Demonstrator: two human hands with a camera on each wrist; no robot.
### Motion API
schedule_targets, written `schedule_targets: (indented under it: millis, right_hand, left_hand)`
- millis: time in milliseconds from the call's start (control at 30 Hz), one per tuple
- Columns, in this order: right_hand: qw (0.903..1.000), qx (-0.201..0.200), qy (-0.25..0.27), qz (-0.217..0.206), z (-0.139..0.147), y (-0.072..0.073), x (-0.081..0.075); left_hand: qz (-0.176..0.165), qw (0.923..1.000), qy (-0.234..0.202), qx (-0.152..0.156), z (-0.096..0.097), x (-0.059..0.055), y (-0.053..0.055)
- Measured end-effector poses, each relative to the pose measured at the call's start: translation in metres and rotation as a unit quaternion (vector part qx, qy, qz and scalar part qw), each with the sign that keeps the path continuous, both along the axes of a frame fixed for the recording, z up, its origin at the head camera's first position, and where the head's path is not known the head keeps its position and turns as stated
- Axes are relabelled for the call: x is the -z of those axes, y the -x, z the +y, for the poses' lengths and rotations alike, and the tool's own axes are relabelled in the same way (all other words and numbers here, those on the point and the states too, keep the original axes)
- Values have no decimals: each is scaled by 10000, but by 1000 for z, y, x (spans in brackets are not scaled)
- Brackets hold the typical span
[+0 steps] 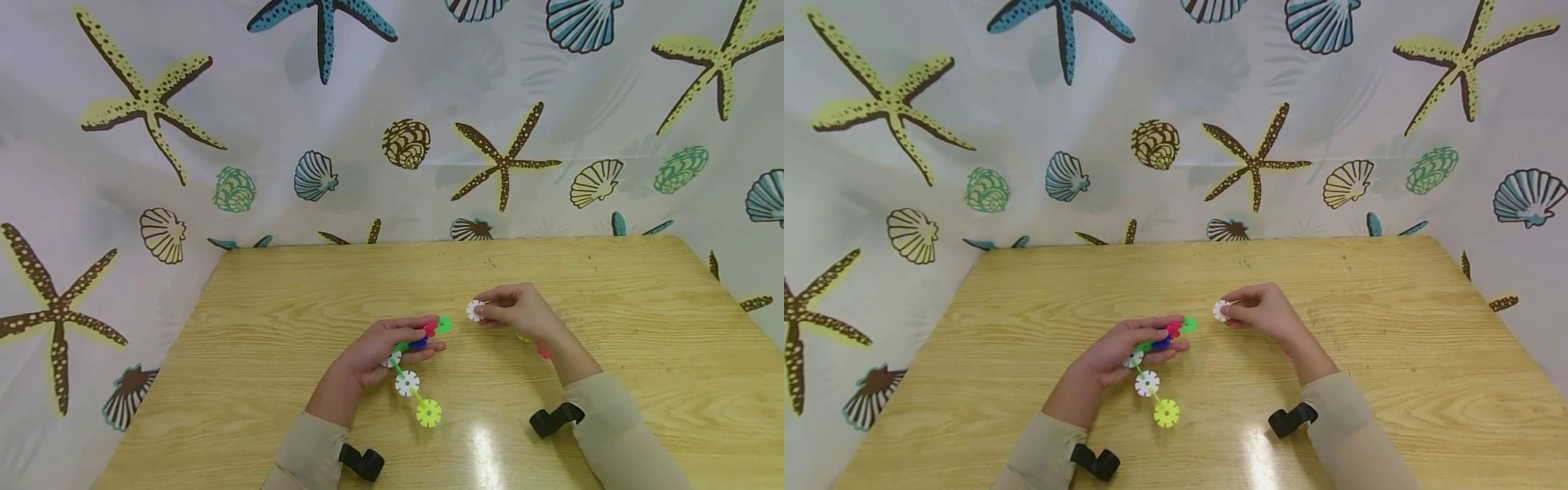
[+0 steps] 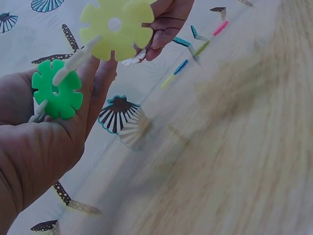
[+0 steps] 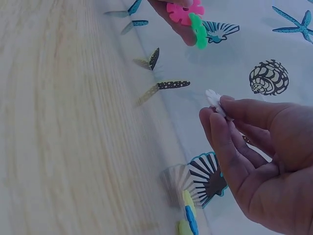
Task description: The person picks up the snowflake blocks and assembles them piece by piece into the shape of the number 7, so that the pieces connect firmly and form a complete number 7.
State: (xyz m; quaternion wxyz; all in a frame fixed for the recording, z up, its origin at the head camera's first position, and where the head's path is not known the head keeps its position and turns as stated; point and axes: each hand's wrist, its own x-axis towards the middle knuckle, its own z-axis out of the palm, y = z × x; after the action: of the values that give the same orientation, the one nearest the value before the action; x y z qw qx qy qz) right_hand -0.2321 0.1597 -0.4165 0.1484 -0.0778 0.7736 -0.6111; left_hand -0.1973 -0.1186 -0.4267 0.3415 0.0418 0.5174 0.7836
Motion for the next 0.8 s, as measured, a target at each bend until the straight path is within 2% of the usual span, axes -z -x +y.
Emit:
schedule_targets:
  millis: [400, 800]
  right_hand:
    - [9990, -405, -17, 163, -8, -5, -5]
    - [9975, -647, 3, 282, -16, -10, -8]
  left_hand:
    - [0, 10000, -13, 87, 1, -2, -2]
    - [-20, 9999, -59, 108, 1, -2, -2]
